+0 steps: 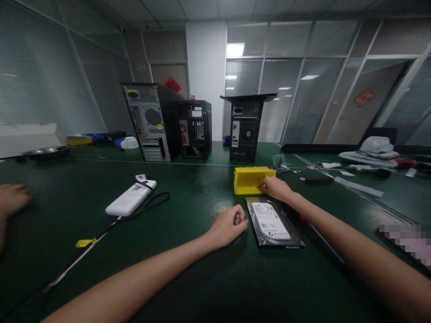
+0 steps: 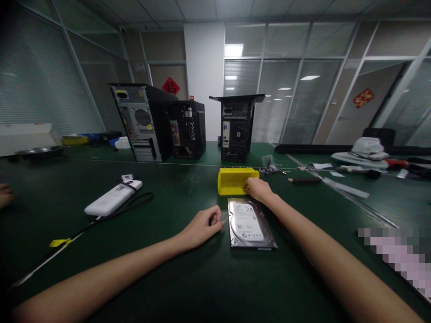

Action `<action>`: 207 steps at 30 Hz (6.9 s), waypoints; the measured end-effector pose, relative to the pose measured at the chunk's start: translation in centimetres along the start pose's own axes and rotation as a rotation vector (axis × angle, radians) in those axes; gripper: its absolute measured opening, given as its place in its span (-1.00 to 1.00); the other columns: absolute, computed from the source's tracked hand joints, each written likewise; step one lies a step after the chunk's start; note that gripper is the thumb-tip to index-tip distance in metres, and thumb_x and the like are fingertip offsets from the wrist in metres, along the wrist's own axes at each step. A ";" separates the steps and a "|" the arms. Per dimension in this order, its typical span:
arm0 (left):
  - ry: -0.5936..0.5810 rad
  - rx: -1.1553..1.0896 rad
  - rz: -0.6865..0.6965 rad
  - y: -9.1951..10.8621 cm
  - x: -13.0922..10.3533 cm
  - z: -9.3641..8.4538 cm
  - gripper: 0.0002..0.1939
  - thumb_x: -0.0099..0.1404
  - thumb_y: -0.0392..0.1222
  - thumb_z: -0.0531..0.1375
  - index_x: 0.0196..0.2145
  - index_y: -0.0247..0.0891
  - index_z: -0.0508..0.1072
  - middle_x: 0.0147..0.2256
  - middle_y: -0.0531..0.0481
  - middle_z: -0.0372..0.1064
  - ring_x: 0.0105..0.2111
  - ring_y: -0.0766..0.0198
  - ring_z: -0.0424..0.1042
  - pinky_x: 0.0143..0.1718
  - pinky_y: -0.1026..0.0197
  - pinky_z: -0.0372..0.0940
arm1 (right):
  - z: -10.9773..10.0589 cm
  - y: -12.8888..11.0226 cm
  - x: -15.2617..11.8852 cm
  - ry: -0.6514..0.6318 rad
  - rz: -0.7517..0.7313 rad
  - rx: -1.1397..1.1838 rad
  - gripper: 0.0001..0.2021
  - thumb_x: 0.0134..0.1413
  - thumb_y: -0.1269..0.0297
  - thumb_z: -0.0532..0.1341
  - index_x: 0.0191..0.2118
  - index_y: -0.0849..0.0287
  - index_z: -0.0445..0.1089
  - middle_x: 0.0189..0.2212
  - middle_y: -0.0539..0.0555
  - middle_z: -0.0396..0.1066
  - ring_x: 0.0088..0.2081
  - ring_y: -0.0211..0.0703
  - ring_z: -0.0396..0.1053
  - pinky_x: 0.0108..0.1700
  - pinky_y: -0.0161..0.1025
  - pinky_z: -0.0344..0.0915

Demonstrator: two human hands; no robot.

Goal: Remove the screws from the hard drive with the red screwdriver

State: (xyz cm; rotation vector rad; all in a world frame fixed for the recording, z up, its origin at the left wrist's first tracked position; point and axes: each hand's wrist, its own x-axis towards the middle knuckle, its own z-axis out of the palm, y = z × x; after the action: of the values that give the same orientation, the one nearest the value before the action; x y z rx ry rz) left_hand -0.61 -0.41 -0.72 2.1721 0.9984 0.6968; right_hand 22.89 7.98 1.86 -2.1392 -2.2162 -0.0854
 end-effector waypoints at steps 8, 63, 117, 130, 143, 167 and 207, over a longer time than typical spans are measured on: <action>-0.012 0.000 0.018 -0.1 0.1 -0.1 -0.89 0.17 -0.19 0.08 -0.46 -0.24 0.21 -0.54 0.15 0.15 -0.50 0.36 0.17 -0.48 0.31 0.00 | -0.9 0.4 -0.7 0.050 -0.008 -0.022 -0.72 0.04 0.25 0.11 -0.16 0.11 0.49 -0.17 0.18 0.46 -0.13 0.06 0.40 -0.20 -0.17 0.26; -0.030 0.040 0.024 0.1 0.0 -0.1 -0.90 0.16 -0.20 0.08 -0.47 -0.24 0.21 -0.54 0.13 0.16 -0.50 0.35 0.19 -0.47 0.32 0.01 | -1.9 3.7 -5.1 -0.110 -0.112 0.284 -0.71 0.04 0.16 0.11 -0.24 0.16 0.51 -0.58 0.03 0.44 -0.57 -0.27 0.33 -0.43 -0.31 0.20; -0.029 0.046 0.015 0.0 0.0 0.0 -0.91 0.15 -0.20 0.08 -0.46 -0.24 0.23 -0.55 0.13 0.17 -0.51 0.35 0.18 -0.48 0.32 0.02 | -1.7 3.7 -5.9 -0.019 -0.124 0.100 -0.75 0.05 0.19 0.10 -0.20 0.08 0.46 -0.39 0.06 0.49 -0.37 -0.15 0.41 -0.38 -0.27 0.20; -0.023 0.046 0.029 -0.1 0.0 0.0 -0.92 0.14 -0.20 0.08 -0.46 -0.24 0.23 -0.54 0.13 0.18 -0.51 0.36 0.18 -0.48 0.32 0.01 | -1.8 3.1 -5.8 -0.029 -0.141 0.112 -0.69 0.10 0.11 0.07 -0.20 0.09 0.49 -0.38 0.09 0.50 -0.34 -0.12 0.42 -0.34 -0.23 0.23; -0.029 0.053 0.024 0.0 0.1 0.0 -0.92 0.14 -0.22 0.08 -0.47 -0.24 0.23 -0.55 0.14 0.17 -0.51 0.36 0.19 -0.48 0.32 0.01 | -1.7 3.2 -5.9 -0.014 -0.145 0.115 -0.69 0.10 0.15 0.05 -0.18 0.06 0.51 -0.38 0.05 0.53 -0.38 -0.16 0.44 -0.37 -0.26 0.26; -0.031 0.096 0.033 -0.1 0.1 0.2 -0.90 0.15 -0.20 0.07 -0.48 -0.25 0.23 -0.55 0.14 0.16 -0.51 0.36 0.17 -0.49 0.32 -0.03 | -1.3 3.9 -5.2 -0.044 -0.169 0.161 -0.68 0.07 0.10 0.08 -0.19 0.07 0.52 -0.29 0.07 0.52 -0.35 -0.14 0.44 -0.37 -0.26 0.26; -0.025 0.115 0.061 -0.1 0.1 0.1 -0.86 0.16 -0.20 0.05 -0.52 -0.24 0.17 -0.57 0.15 0.11 -0.52 0.36 0.13 -0.49 0.31 -0.06 | -1.5 3.3 -6.0 -0.006 -0.183 0.106 -0.70 0.07 0.23 0.07 -0.16 0.06 0.50 -0.29 0.05 0.52 -0.27 -0.09 0.44 -0.29 -0.23 0.30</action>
State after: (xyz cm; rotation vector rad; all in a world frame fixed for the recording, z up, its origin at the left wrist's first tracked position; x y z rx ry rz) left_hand -0.57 -0.34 -0.84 2.3133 0.9846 0.6531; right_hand 26.36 1.96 2.84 -1.8839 -2.3576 0.0302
